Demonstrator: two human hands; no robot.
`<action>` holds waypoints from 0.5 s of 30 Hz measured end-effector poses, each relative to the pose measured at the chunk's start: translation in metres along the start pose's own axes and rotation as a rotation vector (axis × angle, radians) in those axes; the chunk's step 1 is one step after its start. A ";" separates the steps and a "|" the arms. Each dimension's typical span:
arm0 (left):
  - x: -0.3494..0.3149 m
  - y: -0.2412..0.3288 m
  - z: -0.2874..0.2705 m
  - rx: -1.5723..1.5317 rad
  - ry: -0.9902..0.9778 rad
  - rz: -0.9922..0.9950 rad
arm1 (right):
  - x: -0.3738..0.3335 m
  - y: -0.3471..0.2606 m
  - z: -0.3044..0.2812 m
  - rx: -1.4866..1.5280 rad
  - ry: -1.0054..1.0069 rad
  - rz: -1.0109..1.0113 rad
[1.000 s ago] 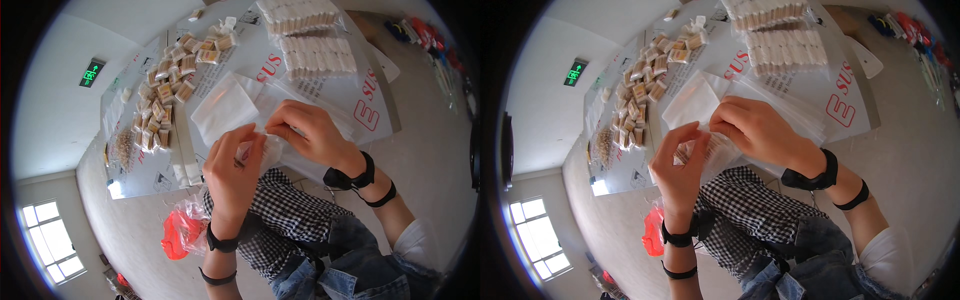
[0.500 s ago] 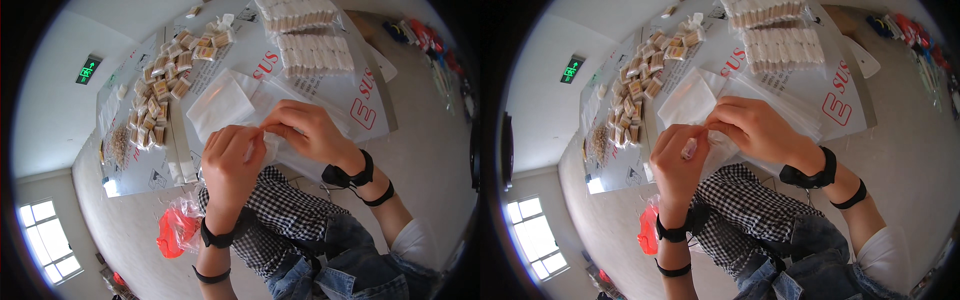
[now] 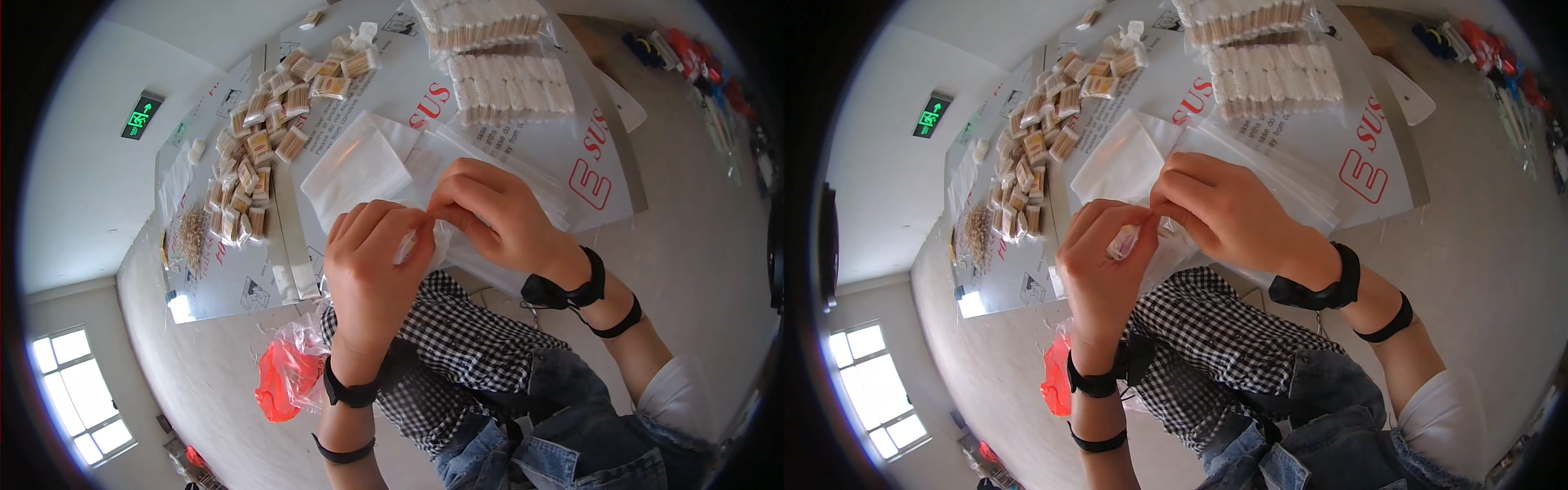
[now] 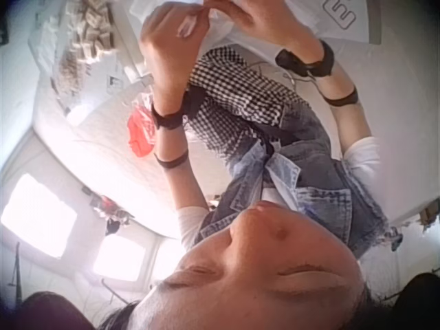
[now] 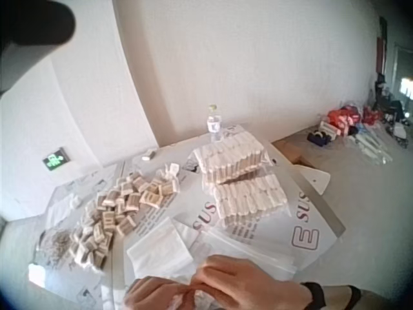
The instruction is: Packing bundles of cotton swabs into plastic bags.
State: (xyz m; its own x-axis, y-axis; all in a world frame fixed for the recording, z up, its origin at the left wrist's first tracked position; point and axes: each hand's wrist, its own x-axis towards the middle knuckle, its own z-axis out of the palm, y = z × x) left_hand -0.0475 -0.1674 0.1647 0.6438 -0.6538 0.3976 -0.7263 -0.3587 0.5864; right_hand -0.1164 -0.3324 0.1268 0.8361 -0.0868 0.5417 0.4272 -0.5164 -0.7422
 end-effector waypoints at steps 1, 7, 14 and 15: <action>0.001 -0.002 0.001 0.014 0.014 0.033 | -0.001 0.000 0.000 -0.003 0.000 0.002; -0.003 -0.004 -0.007 0.065 0.025 0.049 | -0.001 0.000 -0.001 0.007 0.044 -0.006; -0.007 -0.005 -0.003 0.080 0.019 0.114 | -0.001 0.002 0.000 0.031 -0.019 -0.009; -0.007 -0.004 -0.005 0.082 0.018 0.113 | -0.001 0.002 0.000 0.016 -0.022 -0.009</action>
State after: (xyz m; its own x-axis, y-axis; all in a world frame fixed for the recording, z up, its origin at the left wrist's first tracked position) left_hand -0.0483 -0.1578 0.1635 0.5607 -0.6812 0.4708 -0.8110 -0.3371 0.4782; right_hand -0.1162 -0.3333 0.1247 0.8398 -0.0632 0.5392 0.4398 -0.5029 -0.7441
